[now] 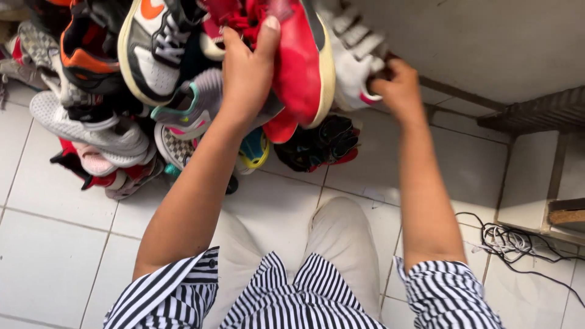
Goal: The person sits on a tiled floor surrounded by a large pile of shoes, picking up various pairs and arranging them. They then take crumpled pieces of paper and stuff them into the openings of several white sneakers to maintain their shape.
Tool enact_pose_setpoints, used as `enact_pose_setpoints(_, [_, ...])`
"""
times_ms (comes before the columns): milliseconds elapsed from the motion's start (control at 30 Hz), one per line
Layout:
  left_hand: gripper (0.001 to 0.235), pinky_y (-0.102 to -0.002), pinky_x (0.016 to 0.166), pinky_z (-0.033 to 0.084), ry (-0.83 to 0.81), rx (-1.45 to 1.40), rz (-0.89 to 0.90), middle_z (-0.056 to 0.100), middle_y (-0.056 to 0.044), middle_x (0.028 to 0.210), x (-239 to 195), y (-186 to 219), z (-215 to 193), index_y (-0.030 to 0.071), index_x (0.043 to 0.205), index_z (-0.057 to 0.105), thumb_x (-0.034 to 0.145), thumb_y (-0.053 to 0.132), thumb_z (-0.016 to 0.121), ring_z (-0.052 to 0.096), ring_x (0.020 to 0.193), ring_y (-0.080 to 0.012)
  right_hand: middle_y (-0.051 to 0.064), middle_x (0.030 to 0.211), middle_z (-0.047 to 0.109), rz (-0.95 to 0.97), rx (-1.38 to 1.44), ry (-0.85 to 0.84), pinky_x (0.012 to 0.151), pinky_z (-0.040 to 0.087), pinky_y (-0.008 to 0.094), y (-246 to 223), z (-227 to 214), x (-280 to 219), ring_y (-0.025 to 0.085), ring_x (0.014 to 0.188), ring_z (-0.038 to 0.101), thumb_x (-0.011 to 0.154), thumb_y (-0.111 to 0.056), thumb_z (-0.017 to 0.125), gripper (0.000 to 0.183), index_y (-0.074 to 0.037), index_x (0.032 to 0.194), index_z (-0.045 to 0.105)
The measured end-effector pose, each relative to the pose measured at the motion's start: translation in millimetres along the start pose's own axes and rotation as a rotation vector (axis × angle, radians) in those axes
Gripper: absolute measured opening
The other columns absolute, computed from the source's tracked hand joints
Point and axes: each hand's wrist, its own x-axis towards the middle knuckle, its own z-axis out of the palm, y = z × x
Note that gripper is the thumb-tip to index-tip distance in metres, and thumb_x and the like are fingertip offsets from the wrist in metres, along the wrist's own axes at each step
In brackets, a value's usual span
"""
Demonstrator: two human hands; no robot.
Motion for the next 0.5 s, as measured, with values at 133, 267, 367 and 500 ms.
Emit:
enact_pose_setpoints(133, [0.1,-0.045,0.103,0.051,0.352,0.466,0.15,0.042,-0.026,0.15,74.1,-63.3,58.5,-0.004,0.138,0.021,0.092,0.081,0.049,0.054,0.138,-0.0423,0.008,0.096,0.069,-0.106,-0.221,-0.035,0.067,0.051,0.035,65.1,100.8,82.7,0.021,0.082,0.061,0.083,-0.008,0.061,0.059,-0.002,0.14,0.053])
enact_pose_setpoints(267, [0.149,-0.041,0.094,0.054,0.481,0.973,0.363,0.019,-0.017,0.172,91.8,-126.9,93.5,0.0,0.166,-0.003,0.078,0.095,0.072,0.053,0.118,-0.0327,0.008,0.068,0.06,-0.585,-0.208,0.12,0.052,0.03,0.036,42.6,133.5,63.7,0.022,0.059,0.051,0.085,-0.005,0.05,0.021,-0.01,0.09,0.069])
enact_pose_setpoints(367, [0.136,-0.048,0.105,0.045,0.511,0.9,0.33,0.047,-0.016,0.149,100.6,-134.3,101.5,0.002,0.162,0.004,0.083,0.092,0.068,0.05,0.123,-0.0365,0.021,0.1,0.061,-0.847,-0.216,0.174,0.067,0.039,0.051,61.4,126.2,65.6,0.043,0.084,0.054,0.09,0.0,0.055,0.039,-0.001,0.127,0.063])
enact_pose_setpoints(500, [0.133,-0.048,0.111,0.047,0.465,0.716,0.338,0.041,-0.017,0.16,94.2,-135.8,91.9,0.006,0.163,0.002,0.086,0.088,0.072,0.053,0.13,-0.0358,0.008,0.083,0.033,-0.51,-0.096,0.0,0.072,0.022,0.041,72.7,103.3,40.7,0.027,0.083,0.031,0.093,-0.013,0.055,0.027,-0.006,0.082,0.03])
